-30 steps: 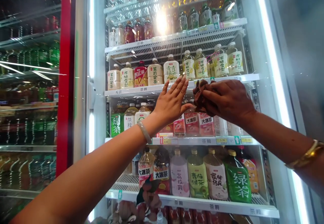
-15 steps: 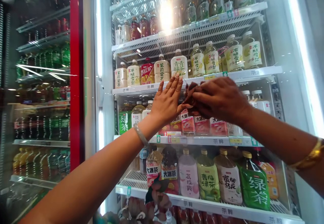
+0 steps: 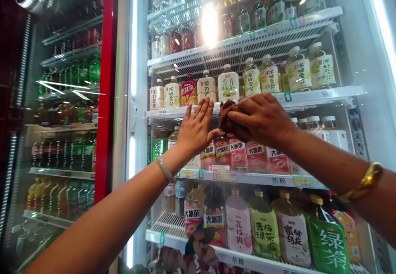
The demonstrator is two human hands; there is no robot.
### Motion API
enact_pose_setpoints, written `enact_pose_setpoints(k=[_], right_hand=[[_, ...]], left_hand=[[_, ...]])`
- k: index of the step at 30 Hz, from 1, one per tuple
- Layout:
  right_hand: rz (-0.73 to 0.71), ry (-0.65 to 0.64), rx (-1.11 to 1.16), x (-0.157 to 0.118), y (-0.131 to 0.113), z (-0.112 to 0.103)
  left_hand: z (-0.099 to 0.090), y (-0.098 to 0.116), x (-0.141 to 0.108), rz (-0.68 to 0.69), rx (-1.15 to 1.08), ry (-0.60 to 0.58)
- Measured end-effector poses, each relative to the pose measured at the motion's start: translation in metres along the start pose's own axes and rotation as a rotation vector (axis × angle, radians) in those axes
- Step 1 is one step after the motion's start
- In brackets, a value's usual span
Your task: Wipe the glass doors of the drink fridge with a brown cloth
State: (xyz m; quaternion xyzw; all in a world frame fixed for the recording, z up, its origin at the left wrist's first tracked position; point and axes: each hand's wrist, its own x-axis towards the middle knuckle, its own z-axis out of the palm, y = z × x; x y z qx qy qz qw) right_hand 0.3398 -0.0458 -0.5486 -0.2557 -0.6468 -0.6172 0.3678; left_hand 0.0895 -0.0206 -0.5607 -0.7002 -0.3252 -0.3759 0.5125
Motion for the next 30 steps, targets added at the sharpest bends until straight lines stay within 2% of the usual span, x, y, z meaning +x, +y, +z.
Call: enact_pose_setpoints(k=[3, 5, 6, 8, 10, 13, 15, 16, 18, 20, 22, 25, 28, 29, 30], right_hand=[[0.184, 0.031, -0.067, 0.017, 0.010, 0.003], [0.329, 0.073, -0.096, 0.042, -0.002, 0.008], [0.356, 0.088, -0.098, 0.054, -0.012, 0.011], [0.311, 0.103, -0.090, 0.071, -0.035, 0.015], [0.176, 0.085, -0.069, 0.072, -0.051, 0.017], [-0.082, 0.037, 0.000, 0.055, -0.049, 0.018], [-0.161, 0.038, 0.016, 0.048, -0.038, 0.017], [-0.132, 0.047, 0.004, 0.050, -0.034, 0.018], [0.035, 0.070, -0.029, 0.064, -0.034, 0.020], [0.193, 0.067, -0.026, 0.086, -0.047, 0.024], [0.246, 0.058, 0.001, 0.106, -0.063, 0.029], [0.149, 0.021, 0.021, 0.111, -0.074, 0.030], [-0.098, -0.079, 0.032, 0.097, -0.058, 0.024], [-0.109, -0.099, 0.028, 0.094, -0.051, 0.022], [-0.058, -0.101, 0.021, 0.094, -0.045, 0.021]], left_hand=[[0.001, -0.011, -0.004, -0.035, 0.005, 0.012], [0.001, -0.015, -0.004, -0.053, 0.002, 0.031], [0.001, -0.016, -0.003, -0.058, 0.000, 0.042], [0.000, -0.020, -0.005, -0.084, -0.006, 0.055], [-0.002, -0.028, -0.009, -0.119, -0.009, 0.050], [-0.005, -0.044, -0.019, -0.123, -0.003, 0.020], [-0.005, -0.054, -0.025, -0.093, 0.000, 0.008], [-0.005, -0.057, -0.027, -0.081, -0.002, 0.007], [-0.004, -0.060, -0.028, -0.069, -0.010, 0.014], [-0.004, -0.060, -0.027, -0.067, -0.016, 0.017], [-0.006, -0.061, -0.028, -0.074, -0.010, -0.004], [-0.012, -0.070, -0.034, -0.088, 0.016, -0.050], [-0.016, -0.083, -0.042, -0.056, 0.020, -0.062], [-0.017, -0.087, -0.044, -0.045, 0.015, -0.060], [-0.016, -0.090, -0.045, -0.042, 0.009, -0.057]])
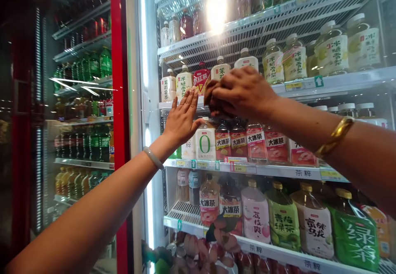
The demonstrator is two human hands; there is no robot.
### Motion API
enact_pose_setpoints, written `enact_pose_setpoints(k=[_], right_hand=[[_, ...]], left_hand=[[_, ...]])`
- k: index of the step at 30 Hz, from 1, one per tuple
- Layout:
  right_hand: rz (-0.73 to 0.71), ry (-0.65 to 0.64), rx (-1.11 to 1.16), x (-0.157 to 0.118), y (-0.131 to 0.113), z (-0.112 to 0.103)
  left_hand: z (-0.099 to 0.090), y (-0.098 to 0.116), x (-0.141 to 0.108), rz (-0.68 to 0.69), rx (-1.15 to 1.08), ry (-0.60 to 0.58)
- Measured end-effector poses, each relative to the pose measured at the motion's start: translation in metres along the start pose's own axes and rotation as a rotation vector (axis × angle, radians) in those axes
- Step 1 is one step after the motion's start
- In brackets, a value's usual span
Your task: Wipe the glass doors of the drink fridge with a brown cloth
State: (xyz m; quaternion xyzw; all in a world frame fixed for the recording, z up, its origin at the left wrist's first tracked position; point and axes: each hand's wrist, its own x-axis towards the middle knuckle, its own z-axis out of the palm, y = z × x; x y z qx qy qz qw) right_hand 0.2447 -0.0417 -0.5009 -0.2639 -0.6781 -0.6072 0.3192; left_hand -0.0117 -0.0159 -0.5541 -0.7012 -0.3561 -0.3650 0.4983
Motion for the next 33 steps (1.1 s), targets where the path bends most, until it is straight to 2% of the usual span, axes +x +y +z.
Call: enact_pose_setpoints(k=[3, 5, 7, 9, 12, 14, 17, 19, 21, 24, 27, 29, 31, 33], right_hand=[[0.315, 0.068, 0.000, 0.020, 0.000, 0.000], [0.380, 0.094, 0.031, 0.042, -0.015, 0.005], [0.342, 0.110, 0.055, 0.058, -0.034, 0.010], [0.266, 0.139, 0.055, 0.061, -0.046, 0.015], [0.100, 0.174, 0.025, 0.047, -0.040, 0.018], [0.050, 0.169, -0.011, 0.040, -0.029, 0.018], [0.183, 0.166, -0.033, 0.053, -0.026, 0.018], [0.279, 0.178, -0.005, 0.070, -0.039, 0.021], [0.288, 0.192, 0.030, 0.082, -0.059, 0.024], [0.101, 0.192, 0.047, 0.079, -0.078, 0.028], [-0.121, 0.151, 0.061, 0.070, -0.071, 0.027], [-0.079, 0.139, 0.080, 0.076, -0.062, 0.027], [0.098, 0.154, 0.095, 0.094, -0.060, 0.028], [0.219, 0.173, 0.098, 0.118, -0.069, 0.031]], left_hand=[[0.004, -0.001, 0.001, -0.025, -0.012, 0.029], [0.007, 0.002, 0.001, -0.038, -0.010, 0.050], [0.008, 0.002, 0.000, -0.036, -0.001, 0.058], [0.007, -0.003, -0.004, -0.027, 0.016, 0.055], [0.003, -0.014, -0.010, -0.038, 0.040, 0.053], [0.002, -0.021, -0.012, -0.045, 0.047, 0.054], [0.001, -0.024, -0.012, -0.030, 0.045, 0.053], [0.002, -0.023, -0.011, -0.045, 0.037, 0.057], [0.002, -0.024, -0.013, -0.118, 0.022, 0.060], [-0.002, -0.035, -0.019, -0.223, -0.001, 0.041], [-0.007, -0.052, -0.025, -0.207, -0.018, 0.006], [-0.010, -0.060, -0.024, -0.214, -0.038, -0.007], [-0.010, -0.064, -0.021, -0.272, -0.065, -0.001], [-0.008, -0.064, -0.017, -0.335, -0.080, 0.024]])
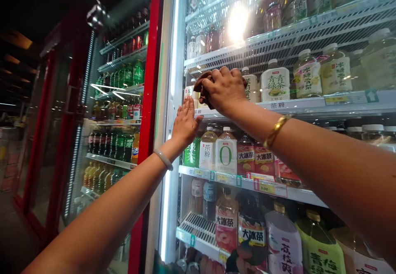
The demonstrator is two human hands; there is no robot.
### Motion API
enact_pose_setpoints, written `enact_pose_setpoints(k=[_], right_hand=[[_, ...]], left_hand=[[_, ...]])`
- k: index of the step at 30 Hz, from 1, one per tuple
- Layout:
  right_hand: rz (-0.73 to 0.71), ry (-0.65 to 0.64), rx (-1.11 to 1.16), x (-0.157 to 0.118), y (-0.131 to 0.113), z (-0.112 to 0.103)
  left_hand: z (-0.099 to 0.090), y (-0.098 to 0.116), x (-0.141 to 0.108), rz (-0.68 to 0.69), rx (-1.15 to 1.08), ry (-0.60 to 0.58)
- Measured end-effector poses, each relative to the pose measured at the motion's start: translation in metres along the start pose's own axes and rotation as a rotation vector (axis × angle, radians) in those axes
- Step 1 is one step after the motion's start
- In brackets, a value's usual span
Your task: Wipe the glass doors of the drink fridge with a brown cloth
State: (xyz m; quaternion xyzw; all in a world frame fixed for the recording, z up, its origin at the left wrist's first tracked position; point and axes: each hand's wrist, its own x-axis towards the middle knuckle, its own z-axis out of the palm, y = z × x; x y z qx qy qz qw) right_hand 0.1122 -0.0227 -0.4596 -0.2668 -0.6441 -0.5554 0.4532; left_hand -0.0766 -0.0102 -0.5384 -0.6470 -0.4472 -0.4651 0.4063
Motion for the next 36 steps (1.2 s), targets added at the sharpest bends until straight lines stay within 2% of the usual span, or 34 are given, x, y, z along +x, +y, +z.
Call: enact_pose_setpoints(k=[2, 4, 6, 8, 10, 12, 15, 17, 20, 22, 24, 27, 30, 33, 36], right_hand=[[-0.032, 0.000, 0.001, 0.012, -0.018, 0.008], [-0.143, -0.007, 0.006, 0.013, -0.029, 0.011], [-0.256, -0.018, 0.018, 0.007, -0.026, 0.010], [-0.342, -0.020, 0.014, 0.003, -0.011, 0.006], [-0.326, -0.014, -0.004, 0.008, 0.005, 0.003], [-0.185, 0.002, -0.015, 0.024, 0.011, 0.005], [-0.005, 0.030, -0.003, 0.050, -0.005, 0.015], [-0.029, 0.042, 0.008, 0.053, -0.022, 0.022], [-0.241, 0.054, 0.013, 0.034, -0.030, 0.024], [-0.372, 0.057, 0.004, 0.020, -0.020, 0.020], [-0.378, 0.045, -0.014, 0.017, -0.005, 0.016], [-0.170, 0.029, -0.042, 0.039, 0.006, 0.014], [-0.001, 0.049, -0.027, 0.060, -0.001, 0.019], [-0.120, 0.038, -0.010, 0.053, 0.000, 0.017], [-0.323, -0.002, -0.005, 0.034, 0.029, 0.006]], left_hand=[[0.002, 0.001, 0.000, -0.029, 0.003, 0.030], [0.002, -0.001, -0.002, -0.038, 0.016, 0.052], [0.000, -0.008, -0.006, -0.033, 0.017, 0.050], [-0.004, -0.016, -0.006, -0.014, 0.004, 0.021], [-0.007, -0.021, -0.002, -0.012, -0.008, -0.010], [-0.008, -0.021, 0.005, -0.030, -0.001, -0.016], [-0.006, -0.015, 0.013, -0.058, 0.023, 0.015], [-0.004, -0.013, 0.013, -0.074, 0.021, 0.047], [-0.002, -0.015, 0.011, -0.099, -0.004, 0.094], [-0.002, -0.016, 0.015, -0.127, -0.020, 0.108], [-0.003, -0.014, 0.027, -0.146, -0.024, 0.109], [-0.006, -0.005, 0.056, -0.133, -0.011, 0.102], [-0.011, 0.004, 0.076, -0.150, 0.012, 0.097], [-0.014, 0.004, 0.072, -0.132, 0.029, 0.093], [-0.013, 0.005, 0.062, -0.113, 0.028, 0.073]])
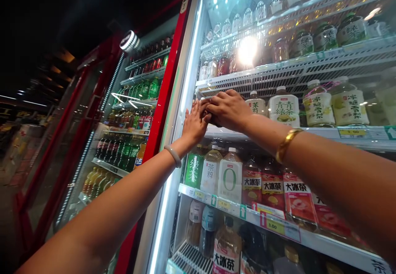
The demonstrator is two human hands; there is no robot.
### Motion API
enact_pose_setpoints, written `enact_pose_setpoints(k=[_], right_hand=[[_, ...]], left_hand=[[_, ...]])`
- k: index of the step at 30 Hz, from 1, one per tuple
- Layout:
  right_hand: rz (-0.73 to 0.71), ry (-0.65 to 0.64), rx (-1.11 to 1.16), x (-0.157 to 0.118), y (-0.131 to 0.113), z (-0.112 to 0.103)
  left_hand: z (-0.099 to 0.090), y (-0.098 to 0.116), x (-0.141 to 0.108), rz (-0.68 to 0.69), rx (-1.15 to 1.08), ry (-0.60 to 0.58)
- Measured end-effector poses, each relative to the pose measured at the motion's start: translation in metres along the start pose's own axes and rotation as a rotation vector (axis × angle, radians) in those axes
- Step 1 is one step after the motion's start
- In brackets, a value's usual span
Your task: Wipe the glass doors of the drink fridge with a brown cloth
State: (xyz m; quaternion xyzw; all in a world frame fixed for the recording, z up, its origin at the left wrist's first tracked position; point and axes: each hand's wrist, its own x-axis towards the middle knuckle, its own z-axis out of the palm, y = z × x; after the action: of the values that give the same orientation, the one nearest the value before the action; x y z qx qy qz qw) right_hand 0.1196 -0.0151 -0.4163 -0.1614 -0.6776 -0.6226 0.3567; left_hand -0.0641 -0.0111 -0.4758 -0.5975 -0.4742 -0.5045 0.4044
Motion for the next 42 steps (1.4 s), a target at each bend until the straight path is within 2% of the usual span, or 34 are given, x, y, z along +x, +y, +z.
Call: enact_pose_setpoints(k=[2, 5, 7, 8, 10, 12, 14, 16, 18, 21, 23, 25, 27, 29, 30, 32, 34, 35, 37, 39, 42], right_hand=[[0.028, 0.016, -0.011, -0.012, 0.023, -0.009], [0.296, 0.075, -0.033, -0.011, 0.049, -0.019], [0.403, 0.072, -0.030, -0.007, 0.053, -0.022], [0.398, 0.058, -0.029, -0.007, 0.052, -0.022], [0.284, 0.022, -0.040, -0.017, 0.050, -0.023], [0.159, 0.001, -0.051, -0.035, 0.053, -0.027], [0.126, -0.004, -0.050, -0.052, 0.062, -0.032], [0.184, 0.009, -0.051, -0.060, 0.072, -0.037], [0.293, 0.037, -0.054, -0.055, 0.076, -0.037], [0.396, 0.075, -0.049, -0.042, 0.067, -0.032], [0.367, 0.076, -0.040, -0.045, 0.059, -0.031], [0.261, 0.059, -0.038, -0.061, 0.059, -0.036], [0.152, 0.039, -0.046, -0.084, 0.072, -0.045], [0.125, 0.025, -0.069, -0.102, 0.094, -0.057], [0.174, 0.029, -0.085, -0.107, 0.105, -0.062], [0.364, 0.054, -0.112, -0.106, 0.121, -0.068], [0.523, 0.073, -0.109, -0.097, 0.124, -0.067], [0.555, 0.073, -0.098, -0.093, 0.120, -0.065], [0.500, 0.056, -0.079, -0.093, 0.110, -0.062], [0.359, 0.028, -0.072, -0.105, 0.103, -0.063], [0.221, -0.008, -0.088, -0.131, 0.111, -0.072]], left_hand=[[0.002, 0.009, 0.002, -0.003, -0.012, -0.017], [0.006, 0.037, 0.018, 0.034, -0.038, -0.026], [0.007, 0.057, 0.029, 0.023, -0.055, -0.008], [0.008, 0.064, 0.033, 0.013, -0.062, 0.004], [0.008, 0.073, 0.036, 0.005, -0.073, 0.016], [0.009, 0.076, 0.034, 0.027, -0.080, 0.006], [0.012, 0.079, 0.033, 0.041, -0.081, -0.005], [0.015, 0.085, 0.034, 0.025, -0.086, 0.001], [0.019, 0.095, 0.037, -0.032, -0.096, 0.014], [0.020, 0.107, 0.042, -0.089, -0.108, 0.025], [0.018, 0.110, 0.042, -0.017, -0.105, 0.030], [0.018, 0.111, 0.041, 0.099, -0.097, 0.021], [0.019, 0.113, 0.041, 0.165, -0.094, 0.007], [0.023, 0.117, 0.044, 0.166, -0.100, 0.002], [0.025, 0.121, 0.046, 0.152, -0.103, 0.007], [0.028, 0.127, 0.050, 0.113, -0.106, 0.022], [0.028, 0.131, 0.054, 0.090, -0.106, 0.032], [0.027, 0.132, 0.055, 0.089, -0.107, 0.033], [0.024, 0.133, 0.057, 0.109, -0.111, 0.020], [0.022, 0.138, 0.058, 0.163, -0.109, -0.002], [0.024, 0.161, 0.061, 0.276, -0.100, -0.035]])
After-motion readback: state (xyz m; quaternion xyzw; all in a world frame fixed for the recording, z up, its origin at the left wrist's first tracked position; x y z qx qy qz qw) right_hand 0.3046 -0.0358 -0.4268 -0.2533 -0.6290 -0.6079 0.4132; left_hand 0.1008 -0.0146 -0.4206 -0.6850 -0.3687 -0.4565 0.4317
